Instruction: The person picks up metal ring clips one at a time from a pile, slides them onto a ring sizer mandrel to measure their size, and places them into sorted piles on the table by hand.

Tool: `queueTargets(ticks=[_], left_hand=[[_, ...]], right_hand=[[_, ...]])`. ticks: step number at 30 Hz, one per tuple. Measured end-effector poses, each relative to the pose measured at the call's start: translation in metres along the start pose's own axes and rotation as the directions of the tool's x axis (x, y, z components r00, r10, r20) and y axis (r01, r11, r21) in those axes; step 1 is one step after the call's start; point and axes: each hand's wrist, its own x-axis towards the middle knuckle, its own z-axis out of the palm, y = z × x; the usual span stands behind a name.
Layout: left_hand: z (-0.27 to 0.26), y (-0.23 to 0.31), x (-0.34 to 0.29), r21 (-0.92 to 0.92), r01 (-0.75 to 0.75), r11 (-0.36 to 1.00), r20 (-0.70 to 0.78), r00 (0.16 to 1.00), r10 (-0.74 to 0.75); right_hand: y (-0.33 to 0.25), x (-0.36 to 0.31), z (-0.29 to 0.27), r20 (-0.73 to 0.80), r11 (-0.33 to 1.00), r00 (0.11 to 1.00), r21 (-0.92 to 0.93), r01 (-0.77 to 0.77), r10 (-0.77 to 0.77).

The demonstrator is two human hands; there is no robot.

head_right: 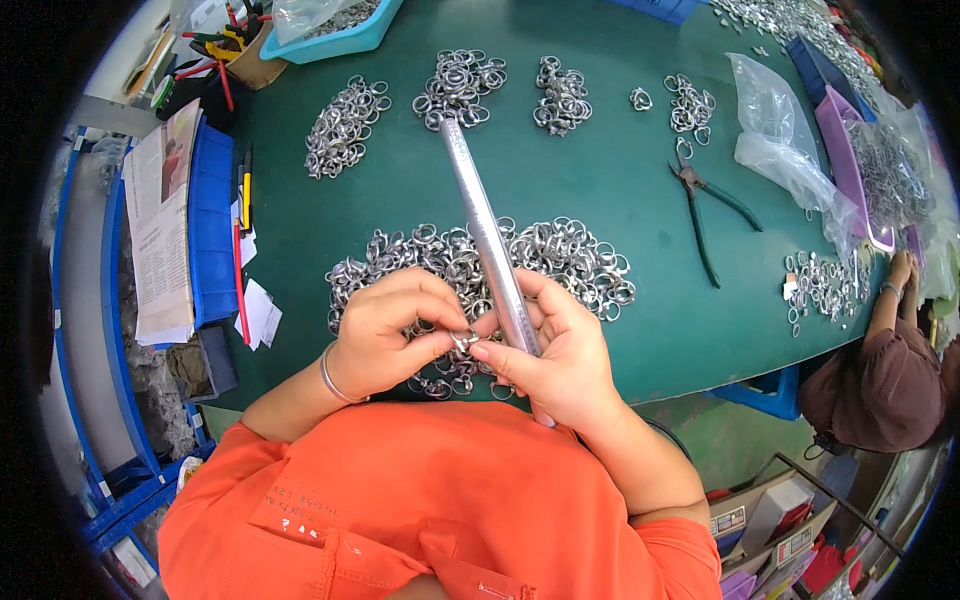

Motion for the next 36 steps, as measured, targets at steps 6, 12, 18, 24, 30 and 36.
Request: queueTargets(ticks=[6,12,18,24,30,36], left_hand=[[0.002,-0.003,-0.008,-0.53,0.418,0.737,0.169,0.905,-0.392],[-0.001,-0.004,-0.007,-0.658,0.462,0.594,0.237,0.877,-0.419],[-0.005,-0.01,-0.008,-0.683,0.308,0.662,0.044,0.923,-0.383],[-0.027,-0.025,-0.006,-0.892,0.265,0.366,0.051,0.864,-0.5],[-0.037,-0.035,-0.007,-0.929,0.193,0.315,0.027,0.885,-0.465],[-0.041,-0.038,-0.011,-0.917,0.202,0.345,0.001,0.865,-0.502]], right_hand=[[0.006,0.001,-0.002,-0.006,0.995,0.999,0.087,0.045,-0.044],[0.007,0.003,0.0,-0.009,0.992,0.997,0.101,0.081,-0.08],[0.006,0.002,0.001,-0.04,0.998,0.999,0.059,0.02,-0.017],[0.01,-0.011,-0.012,-0.022,1.0,1.0,-0.025,0.015,-0.016],[0.005,-0.015,-0.017,0.124,0.948,0.99,-0.301,0.098,-0.063],[-0.011,-0.013,-0.014,0.317,0.716,0.938,-0.623,0.315,-0.137]])
